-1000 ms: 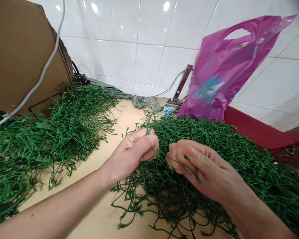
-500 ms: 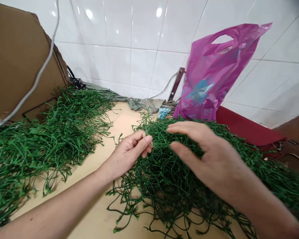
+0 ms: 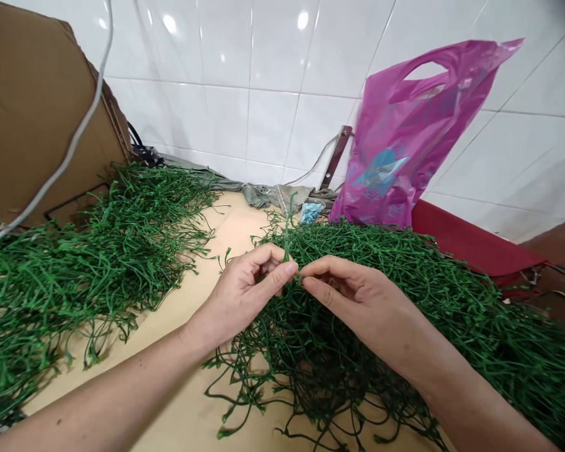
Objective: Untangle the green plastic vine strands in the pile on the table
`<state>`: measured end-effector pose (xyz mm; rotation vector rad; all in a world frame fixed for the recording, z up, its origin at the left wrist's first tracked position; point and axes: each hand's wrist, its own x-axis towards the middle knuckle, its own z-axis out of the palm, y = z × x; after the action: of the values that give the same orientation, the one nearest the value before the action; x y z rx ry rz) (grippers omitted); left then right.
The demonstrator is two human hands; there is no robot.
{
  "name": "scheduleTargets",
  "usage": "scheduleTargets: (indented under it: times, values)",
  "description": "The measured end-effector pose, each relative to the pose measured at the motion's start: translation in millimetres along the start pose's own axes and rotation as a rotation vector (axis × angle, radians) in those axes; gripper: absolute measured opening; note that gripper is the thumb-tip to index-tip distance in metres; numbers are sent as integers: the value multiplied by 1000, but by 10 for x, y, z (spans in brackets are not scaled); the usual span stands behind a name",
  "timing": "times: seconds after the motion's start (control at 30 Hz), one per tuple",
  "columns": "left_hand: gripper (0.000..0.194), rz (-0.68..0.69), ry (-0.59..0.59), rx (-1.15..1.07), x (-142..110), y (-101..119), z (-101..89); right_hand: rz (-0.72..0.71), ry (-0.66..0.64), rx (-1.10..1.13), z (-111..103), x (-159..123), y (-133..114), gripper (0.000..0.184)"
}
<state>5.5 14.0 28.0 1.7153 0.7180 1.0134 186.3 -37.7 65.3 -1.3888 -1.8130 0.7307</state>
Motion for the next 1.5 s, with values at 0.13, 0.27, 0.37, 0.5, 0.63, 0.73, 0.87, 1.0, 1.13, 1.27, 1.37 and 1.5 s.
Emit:
scheduleTargets:
  times: [0.13,0.27,0.37,0.5,0.63,0.73,0.87,1.0,1.13,1.27,1.37,1.5]
  values:
    - [22,4,16,-44,-6,-14,10,19,14,168,-7,20,56,12]
    - [14,54,64,-48,3,-25,36,43,-7,243,-1,17,77,16]
    - [11,80,62,-39,4,-31,42,45,14,203,5,14,80,6]
    - [9,136,47,-29,-17,-28,42,-74,39,-64,1,5,69,10]
    - [8,90,2,-153,-21,-14,64,-226,102,-322,18,-20,36,19]
    - [10,-5,-44,-295,3,-7,82,-117,111,-291,85,-26,31,21]
    - [18,-41,-36,-411,-4,47,107,19,163,-123,136,29,124,20]
    - [23,-92,-156,-513,-80,160,153,177,494,-147,-135,102,288,11]
    - [23,-102,-96,-607,-43,119,147,83,538,-373,-447,75,288,16]
    - [26,-191,96,-692,56,-25,82,-197,513,-548,-358,17,157,33]
    - [27,-206,122,-694,63,-67,75,-248,369,-394,-128,-11,61,32]
    - [25,-144,126,-641,33,-61,101,-134,109,-62,164,-38,9,22]
